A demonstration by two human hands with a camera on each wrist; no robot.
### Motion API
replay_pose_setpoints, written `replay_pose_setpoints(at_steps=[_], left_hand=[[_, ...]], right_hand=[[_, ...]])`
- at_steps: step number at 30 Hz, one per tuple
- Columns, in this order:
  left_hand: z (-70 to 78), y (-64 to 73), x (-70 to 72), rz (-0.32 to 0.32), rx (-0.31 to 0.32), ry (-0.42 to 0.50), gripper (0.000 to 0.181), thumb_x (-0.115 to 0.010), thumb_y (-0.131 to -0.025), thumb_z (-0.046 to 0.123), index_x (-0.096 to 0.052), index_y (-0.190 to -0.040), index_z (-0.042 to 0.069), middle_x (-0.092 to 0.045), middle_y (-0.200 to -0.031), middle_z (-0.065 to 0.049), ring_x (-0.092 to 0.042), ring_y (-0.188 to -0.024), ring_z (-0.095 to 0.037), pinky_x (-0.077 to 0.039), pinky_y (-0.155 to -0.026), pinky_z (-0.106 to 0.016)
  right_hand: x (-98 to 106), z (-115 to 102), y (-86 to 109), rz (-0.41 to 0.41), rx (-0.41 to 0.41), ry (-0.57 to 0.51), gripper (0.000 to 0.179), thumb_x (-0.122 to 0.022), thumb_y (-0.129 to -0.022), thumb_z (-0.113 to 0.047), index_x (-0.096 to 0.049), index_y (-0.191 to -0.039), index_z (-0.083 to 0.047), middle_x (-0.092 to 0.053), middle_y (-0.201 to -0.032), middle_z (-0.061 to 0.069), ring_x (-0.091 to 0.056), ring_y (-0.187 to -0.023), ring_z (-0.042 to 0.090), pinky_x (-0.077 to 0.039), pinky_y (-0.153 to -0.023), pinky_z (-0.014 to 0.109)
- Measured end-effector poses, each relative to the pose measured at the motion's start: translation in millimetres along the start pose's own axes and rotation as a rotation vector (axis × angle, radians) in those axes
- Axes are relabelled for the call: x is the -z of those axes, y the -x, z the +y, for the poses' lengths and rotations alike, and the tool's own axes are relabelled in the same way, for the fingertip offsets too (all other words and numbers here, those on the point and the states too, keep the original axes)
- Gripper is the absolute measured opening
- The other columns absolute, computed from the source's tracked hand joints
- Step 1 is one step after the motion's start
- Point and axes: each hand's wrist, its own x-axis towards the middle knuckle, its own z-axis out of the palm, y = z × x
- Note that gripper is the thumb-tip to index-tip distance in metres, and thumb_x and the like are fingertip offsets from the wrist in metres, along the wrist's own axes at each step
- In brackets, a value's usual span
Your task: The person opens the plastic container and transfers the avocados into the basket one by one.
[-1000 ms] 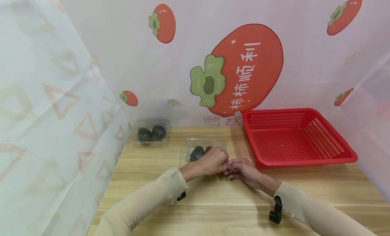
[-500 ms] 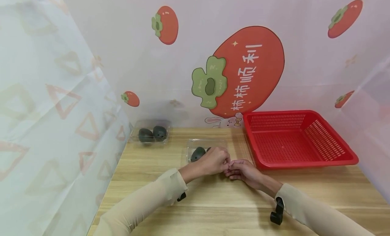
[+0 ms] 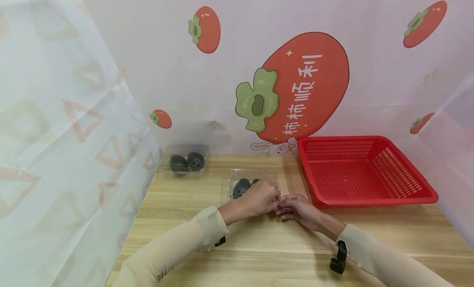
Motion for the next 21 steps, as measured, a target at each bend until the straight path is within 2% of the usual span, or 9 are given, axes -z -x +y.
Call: replay_pose_setpoints(at_steps=[5,10,14,17,21], left_hand=[[-0.8,3.8,-1.3,0.029,-0.007,0.014,0.008,-0.079,-0.097,0.018,-0.086,-0.096,0.014,-0.072,-0.088,0.007,-0.062,-0.081,-0.004,-0.050,-0.074,-0.011],[-0.8,7.8,0.7,0.033,0.002,0.008,0.009,-0.079,-0.098,0.022,-0.086,-0.100,0.016,-0.073,-0.093,0.008,-0.063,-0.086,-0.003,-0.050,-0.076,-0.012],[-1.6,13.5,5.4,0.043,0.044,0.016,0.011,-0.078,-0.099,0.023,-0.084,-0.103,0.016,-0.073,-0.101,0.006,-0.064,-0.092,-0.005,-0.053,-0.078,-0.016],[-4.3,18.4,8.3,0.060,0.081,0.038,0.014,-0.076,-0.099,0.020,-0.083,-0.110,0.015,-0.073,-0.106,0.004,-0.065,-0.096,-0.008,-0.054,-0.079,-0.019],[-9.8,25.2,11.6,0.102,0.121,0.080,0.020,-0.075,-0.099,0.020,-0.080,-0.118,0.015,-0.073,-0.115,0.002,-0.068,-0.105,-0.011,-0.057,-0.085,-0.025]], right_hand=[[-1.0,-2.6,0.9,-0.002,-0.008,0.038,0.022,-0.055,-0.108,-0.010,-0.077,-0.106,-0.014,-0.079,-0.107,0.003,-0.074,-0.097,0.015,-0.062,-0.083,0.030],[-1.1,-5.4,2.5,0.015,-0.027,0.100,0.019,-0.058,-0.107,-0.013,-0.075,-0.113,-0.008,-0.078,-0.109,0.010,-0.073,-0.098,0.019,-0.062,-0.084,0.032],[-0.4,-7.8,4.3,0.022,-0.035,0.201,0.027,-0.056,-0.106,-0.010,-0.070,-0.122,0.006,-0.076,-0.112,0.017,-0.073,-0.101,0.023,-0.062,-0.086,0.036],[-0.6,-11.9,6.5,0.019,-0.039,0.292,0.032,-0.055,-0.106,-0.010,-0.066,-0.123,0.015,-0.075,-0.112,0.021,-0.073,-0.102,0.026,-0.063,-0.087,0.038],[-2.4,-18.7,9.4,0.006,-0.054,0.391,0.034,-0.056,-0.106,-0.011,-0.066,-0.120,0.018,-0.076,-0.109,0.021,-0.073,-0.102,0.025,-0.063,-0.087,0.039]])
